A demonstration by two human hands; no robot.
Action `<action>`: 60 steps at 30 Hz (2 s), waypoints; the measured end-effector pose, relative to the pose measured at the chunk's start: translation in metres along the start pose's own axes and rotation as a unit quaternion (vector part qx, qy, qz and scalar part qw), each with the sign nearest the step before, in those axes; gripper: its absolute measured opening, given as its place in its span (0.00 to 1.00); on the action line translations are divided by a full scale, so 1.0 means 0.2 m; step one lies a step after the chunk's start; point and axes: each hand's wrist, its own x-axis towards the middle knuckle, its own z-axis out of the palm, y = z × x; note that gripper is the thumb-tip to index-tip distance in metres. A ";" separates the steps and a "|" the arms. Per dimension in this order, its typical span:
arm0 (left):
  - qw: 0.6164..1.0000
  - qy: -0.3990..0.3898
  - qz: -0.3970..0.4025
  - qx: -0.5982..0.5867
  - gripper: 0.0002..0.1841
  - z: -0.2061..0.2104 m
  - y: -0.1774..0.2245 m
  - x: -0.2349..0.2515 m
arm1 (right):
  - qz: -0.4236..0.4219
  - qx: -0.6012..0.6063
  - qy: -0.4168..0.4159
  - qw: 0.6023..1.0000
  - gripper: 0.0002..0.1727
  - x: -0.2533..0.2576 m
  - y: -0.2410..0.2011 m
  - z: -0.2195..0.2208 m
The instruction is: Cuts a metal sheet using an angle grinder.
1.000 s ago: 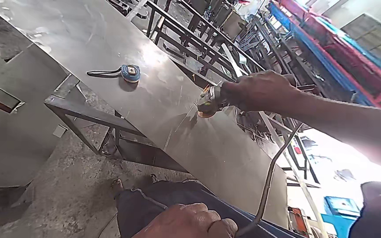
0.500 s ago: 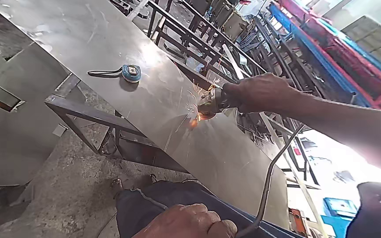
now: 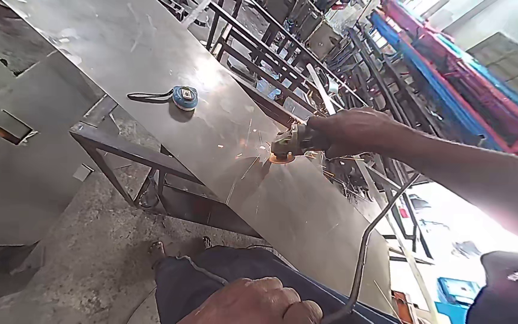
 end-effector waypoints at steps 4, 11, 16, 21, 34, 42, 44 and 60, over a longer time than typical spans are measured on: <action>1.000 0.012 0.005 0.004 0.15 0.01 0.00 -0.01 | -0.006 0.013 -0.018 1.000 0.39 0.02 0.02 0.01; 1.000 0.018 0.013 0.015 0.15 0.02 0.01 -0.02 | -0.022 0.040 -0.032 0.998 0.44 0.07 0.04 0.03; 0.999 0.035 0.014 0.035 0.14 0.04 0.02 -0.04 | -0.028 0.052 -0.055 0.997 0.44 0.08 0.03 0.01; 0.999 0.030 0.014 0.041 0.14 0.03 0.02 -0.05 | -0.036 0.095 -0.063 0.993 0.47 0.11 0.05 0.03; 0.999 0.031 0.009 0.021 0.14 0.00 0.01 -0.06 | -0.069 0.172 -0.081 0.979 0.47 0.16 0.07 0.07; 1.000 0.020 0.005 0.016 0.15 -0.03 0.00 -0.07 | -0.050 0.260 -0.096 0.960 0.47 0.13 0.06 0.11; 1.000 0.019 0.004 0.015 0.15 -0.04 0.00 -0.07 | -0.038 0.288 -0.101 0.951 0.49 0.13 0.05 0.13; 1.000 -0.005 -0.006 0.014 0.15 -0.15 -0.01 -0.11 | 0.025 0.449 -0.126 0.884 0.52 0.10 -0.02 0.24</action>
